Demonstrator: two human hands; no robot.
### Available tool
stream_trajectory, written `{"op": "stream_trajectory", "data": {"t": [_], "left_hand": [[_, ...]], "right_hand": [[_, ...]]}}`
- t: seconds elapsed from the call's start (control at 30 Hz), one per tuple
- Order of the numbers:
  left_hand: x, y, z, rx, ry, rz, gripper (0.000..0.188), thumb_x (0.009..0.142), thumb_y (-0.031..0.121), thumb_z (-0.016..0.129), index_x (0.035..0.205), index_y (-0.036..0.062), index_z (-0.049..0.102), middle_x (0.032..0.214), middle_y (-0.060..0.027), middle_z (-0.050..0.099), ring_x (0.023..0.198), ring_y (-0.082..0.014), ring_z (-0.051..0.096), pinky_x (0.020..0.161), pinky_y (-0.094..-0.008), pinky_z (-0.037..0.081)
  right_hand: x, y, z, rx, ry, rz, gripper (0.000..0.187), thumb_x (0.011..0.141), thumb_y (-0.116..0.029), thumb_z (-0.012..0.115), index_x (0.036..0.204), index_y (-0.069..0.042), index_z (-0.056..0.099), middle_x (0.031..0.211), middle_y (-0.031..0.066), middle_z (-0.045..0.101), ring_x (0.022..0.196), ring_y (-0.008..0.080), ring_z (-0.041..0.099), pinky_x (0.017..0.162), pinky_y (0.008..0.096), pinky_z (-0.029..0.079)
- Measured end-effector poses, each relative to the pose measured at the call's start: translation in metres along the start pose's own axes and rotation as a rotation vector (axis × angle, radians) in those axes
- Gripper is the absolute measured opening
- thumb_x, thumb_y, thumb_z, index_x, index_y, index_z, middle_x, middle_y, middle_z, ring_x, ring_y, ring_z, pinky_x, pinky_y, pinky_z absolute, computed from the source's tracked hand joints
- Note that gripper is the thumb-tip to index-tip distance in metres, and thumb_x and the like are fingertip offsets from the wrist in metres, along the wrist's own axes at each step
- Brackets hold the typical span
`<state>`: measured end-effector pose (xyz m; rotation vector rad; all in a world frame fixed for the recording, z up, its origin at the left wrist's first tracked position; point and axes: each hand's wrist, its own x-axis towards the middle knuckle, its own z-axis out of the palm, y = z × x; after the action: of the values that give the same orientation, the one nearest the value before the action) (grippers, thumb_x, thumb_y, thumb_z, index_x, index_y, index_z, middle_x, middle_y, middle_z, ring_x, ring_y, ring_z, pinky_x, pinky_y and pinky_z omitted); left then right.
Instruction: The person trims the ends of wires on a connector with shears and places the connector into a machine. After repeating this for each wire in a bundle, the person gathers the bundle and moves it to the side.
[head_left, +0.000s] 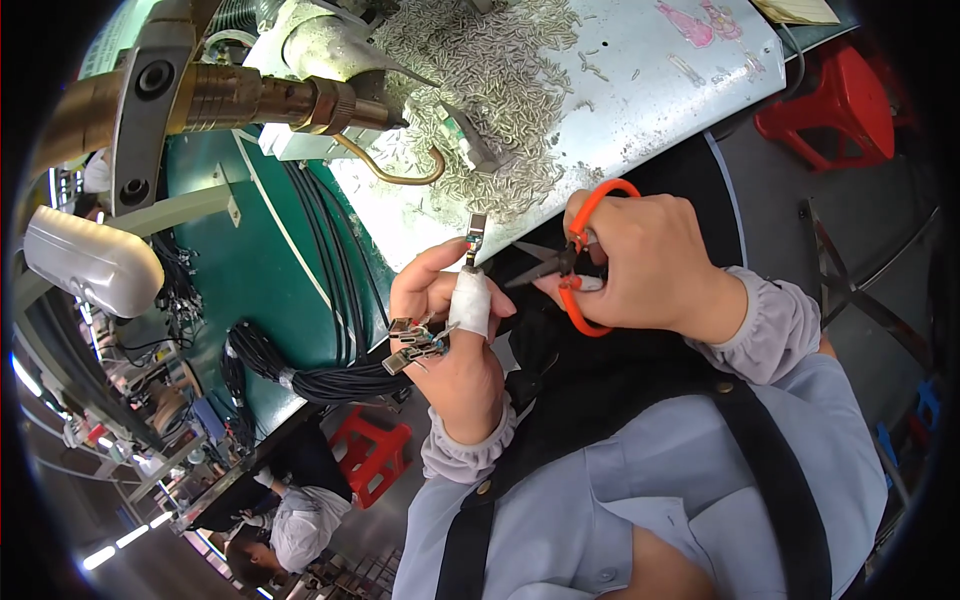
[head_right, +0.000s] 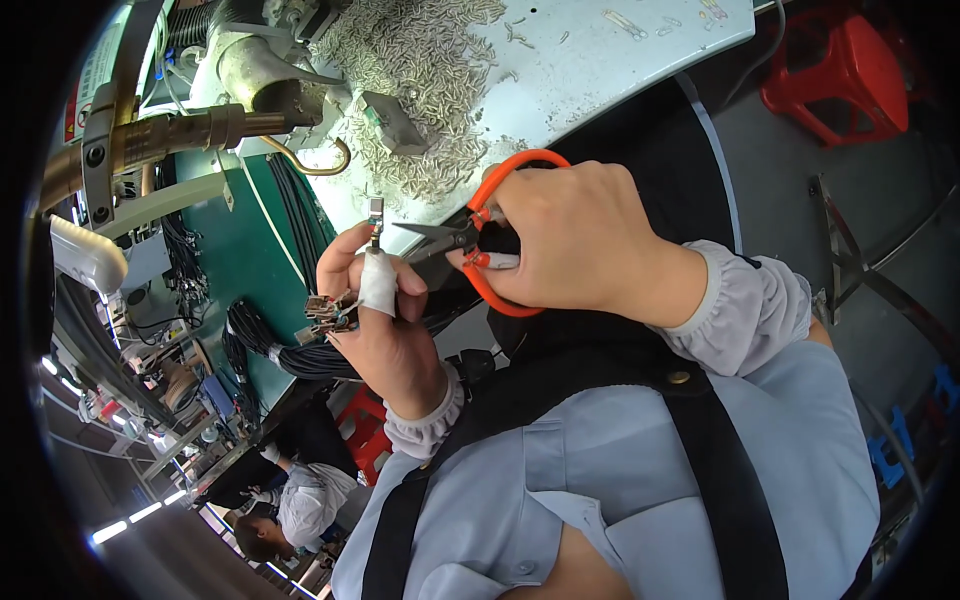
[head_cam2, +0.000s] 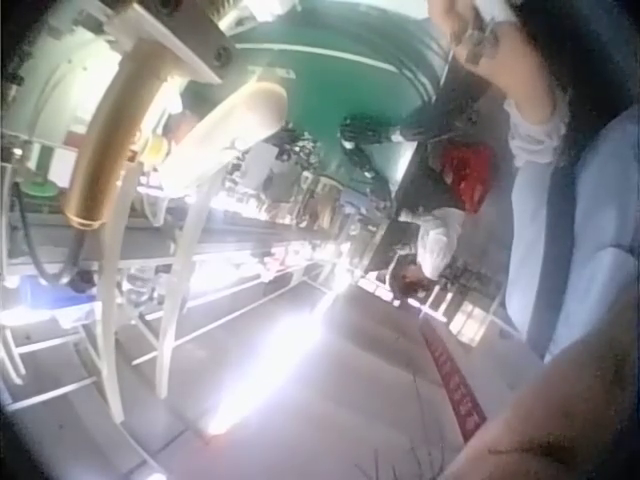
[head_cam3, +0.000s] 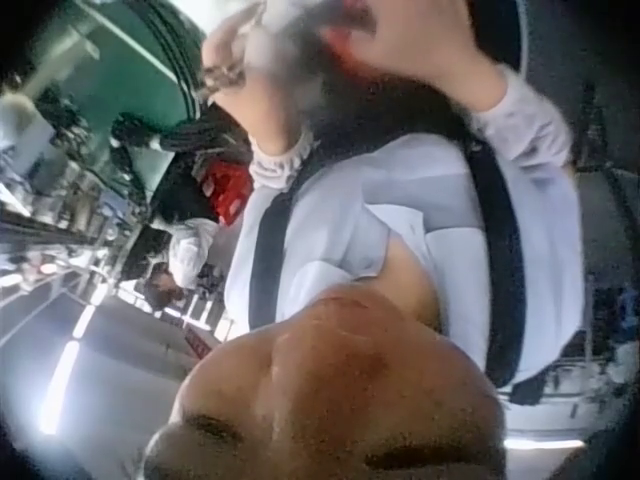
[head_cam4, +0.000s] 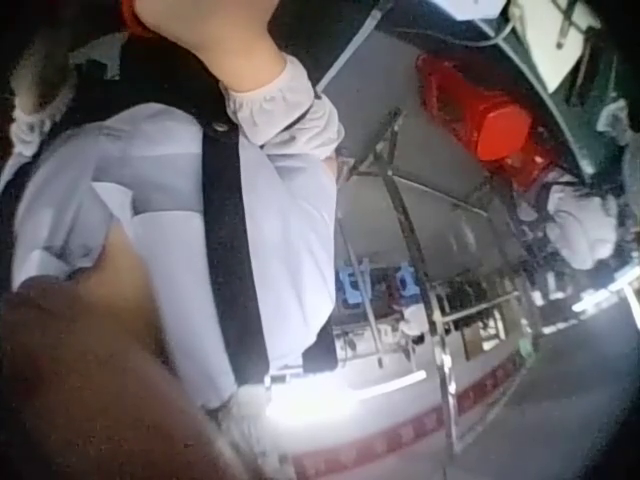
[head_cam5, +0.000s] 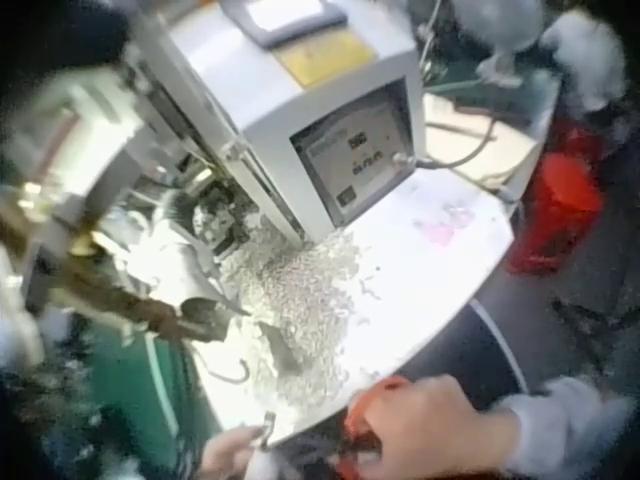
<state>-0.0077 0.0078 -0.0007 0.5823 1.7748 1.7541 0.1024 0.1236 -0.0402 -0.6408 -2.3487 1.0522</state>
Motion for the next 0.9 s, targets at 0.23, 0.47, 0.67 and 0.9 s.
{"op": "stream_trajectory", "data": {"t": [0.23,0.47,0.67,0.9], "left_hand": [[-0.005,-0.004,0.005,0.01,0.024,0.074,0.024,0.078,-0.003,0.049,0.102,-0.0022,0.047,0.064,-0.0077,0.057,0.053,-0.0064,0.046,0.051,-0.0161,0.033],[0.0,-0.006,0.003,0.051,-0.068,0.001,0.025,0.077,-0.004,0.051,0.102,-0.0023,0.047,0.067,-0.0078,0.058,0.058,-0.0083,0.051,0.055,-0.0178,0.038],[-0.001,-0.004,-0.003,0.036,-0.226,-0.068,0.02,0.081,0.003,0.049,0.1,-0.0011,0.046,0.074,-0.0081,0.059,0.059,-0.0096,0.051,0.054,-0.0196,0.041],[-0.007,0.031,-0.056,-0.611,-0.068,0.222,0.019,0.088,0.019,0.044,0.096,0.0025,0.043,0.054,-0.0018,0.046,0.042,-0.0053,0.041,0.034,-0.0213,0.029]], "right_hand": [[0.0,-0.003,0.002,-0.168,0.03,0.026,0.031,0.059,-0.025,0.074,0.067,-0.005,0.051,0.05,0.0028,0.049,0.041,0.0173,0.05,0.038,0.0276,0.037],[0.007,0.004,0.006,0.412,0.108,0.061,0.017,0.076,-0.015,0.062,0.071,-0.002,0.053,0.053,0.0041,0.051,0.04,0.0102,0.049,0.038,0.0248,0.037],[0.006,-0.007,-0.009,1.061,0.011,0.238,0.011,0.082,-0.01,0.054,0.083,0.001,0.053,0.053,0.0029,0.05,0.045,0.0073,0.049,0.04,0.0184,0.037],[-0.034,0.009,-0.028,0.879,0.557,0.002,0.014,0.081,-0.007,0.053,0.091,0.003,0.055,0.061,0.0051,0.054,0.047,0.009,0.05,0.044,0.0205,0.04]]}}
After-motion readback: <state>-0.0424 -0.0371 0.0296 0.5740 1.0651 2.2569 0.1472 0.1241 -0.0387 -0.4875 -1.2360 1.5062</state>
